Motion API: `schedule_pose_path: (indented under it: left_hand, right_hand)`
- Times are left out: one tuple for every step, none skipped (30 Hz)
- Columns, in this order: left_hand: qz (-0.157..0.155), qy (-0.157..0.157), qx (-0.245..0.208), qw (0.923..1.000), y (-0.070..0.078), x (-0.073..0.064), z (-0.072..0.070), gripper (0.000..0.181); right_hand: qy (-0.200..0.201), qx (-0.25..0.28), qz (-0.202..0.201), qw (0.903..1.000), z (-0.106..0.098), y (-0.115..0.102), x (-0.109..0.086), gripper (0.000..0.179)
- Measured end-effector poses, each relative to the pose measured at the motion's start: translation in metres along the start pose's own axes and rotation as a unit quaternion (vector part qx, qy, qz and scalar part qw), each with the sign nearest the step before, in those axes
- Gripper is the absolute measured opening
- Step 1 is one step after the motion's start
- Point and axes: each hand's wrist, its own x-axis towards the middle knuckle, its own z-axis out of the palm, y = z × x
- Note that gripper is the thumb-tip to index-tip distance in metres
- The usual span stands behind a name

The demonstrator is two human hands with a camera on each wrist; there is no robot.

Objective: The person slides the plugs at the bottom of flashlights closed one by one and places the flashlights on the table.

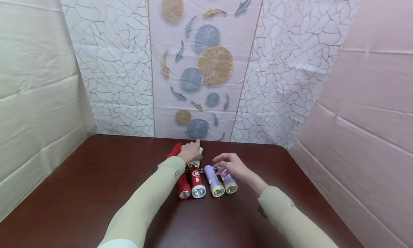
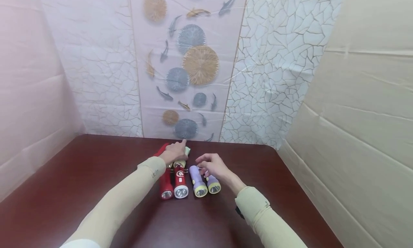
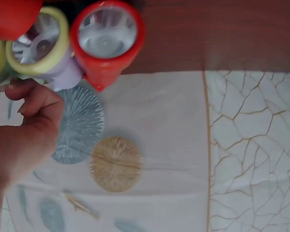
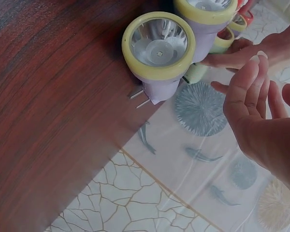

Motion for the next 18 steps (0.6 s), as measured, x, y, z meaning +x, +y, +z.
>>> schedule_pose_path:
  left_hand:
    - [-0.002,-0.001,-0.003,1.0000,-0.002,-0.001,0.001,0.070]
    - [-0.001,0.006,-0.003,1.0000,-0.004,-0.002,0.002,0.069]
    - [-0.002,0.006,-0.001,1.0000,-0.005,-0.002,0.003,0.067]
    - [-0.002,0.010,0.000,1.0000,-0.005,-0.001,0.003,0.065]
    - [-0.002,0.017,0.000,0.9999,-0.005,-0.001,0.002,0.063]
    - [-0.002,0.021,0.000,0.9998,-0.004,-0.001,0.002,0.061]
    - [0.000,0.026,0.001,0.9997,-0.003,-0.001,0.003,0.059]
    - [0.000,0.029,0.001,0.9996,-0.002,-0.001,0.005,0.058]
    - [-0.003,0.025,-0.001,0.9997,-0.002,-0.001,0.007,0.059]
    - [-0.002,0.030,-0.003,0.9996,-0.002,0.000,0.009,0.059]
    - [-0.002,0.034,-0.004,0.9994,-0.003,-0.001,0.011,0.060]
    - [-0.002,0.036,-0.005,0.9993,-0.004,-0.001,0.012,0.060]
    - [-0.002,0.040,-0.007,0.9992,-0.006,0.000,0.013,0.060]
    - [-0.001,0.044,-0.008,0.9990,-0.008,-0.001,0.013,0.060]
    - [0.001,0.050,-0.008,0.9987,-0.010,-0.002,0.011,0.059]
    - [0.003,0.056,-0.008,0.9984,-0.013,-0.004,0.009,0.058]
    - [0.006,0.062,-0.006,0.9981,-0.015,-0.006,0.005,0.057]
    - [0.008,0.065,-0.002,0.9978,-0.016,-0.009,0.000,0.057]
  right_hand:
    - [-0.003,0.000,0.001,1.0000,0.001,0.001,0.000,0.029]
    - [-0.006,-0.001,0.001,1.0000,0.002,0.002,0.000,0.029]
    - [-0.009,-0.002,0.001,1.0000,0.003,0.003,0.001,0.030]
    - [-0.009,-0.003,-0.003,0.9999,0.002,0.002,0.001,0.030]
    - [-0.010,-0.005,-0.006,0.9999,0.001,0.001,0.001,0.030]
    - [-0.010,-0.005,-0.008,0.9999,0.001,0.001,0.001,0.030]
    - [-0.012,-0.007,-0.009,0.9999,0.001,0.000,0.001,0.031]
    - [-0.014,-0.008,-0.010,0.9998,0.001,0.000,0.000,0.032]
    - [-0.016,-0.007,-0.011,0.9998,0.001,0.001,-0.001,0.032]
    - [-0.017,-0.007,-0.010,0.9998,0.002,0.001,-0.002,0.032]
    - [-0.020,-0.007,-0.009,0.9997,0.003,0.002,-0.003,0.033]
    - [-0.021,-0.005,-0.008,0.9997,0.004,0.002,-0.004,0.033]
    - [-0.023,-0.004,-0.008,0.9997,0.006,0.002,-0.004,0.034]
    - [-0.023,-0.001,-0.005,0.9997,0.007,0.002,-0.004,0.034]
    - [-0.024,0.002,-0.004,0.9997,0.008,0.002,-0.003,0.034]
    - [-0.023,0.003,-0.002,0.9997,0.009,0.001,-0.002,0.034]
    - [-0.024,0.005,-0.003,0.9997,0.010,0.001,-0.001,0.034]
    - [-0.024,0.005,-0.004,0.9997,0.011,0.000,0.000,0.034]
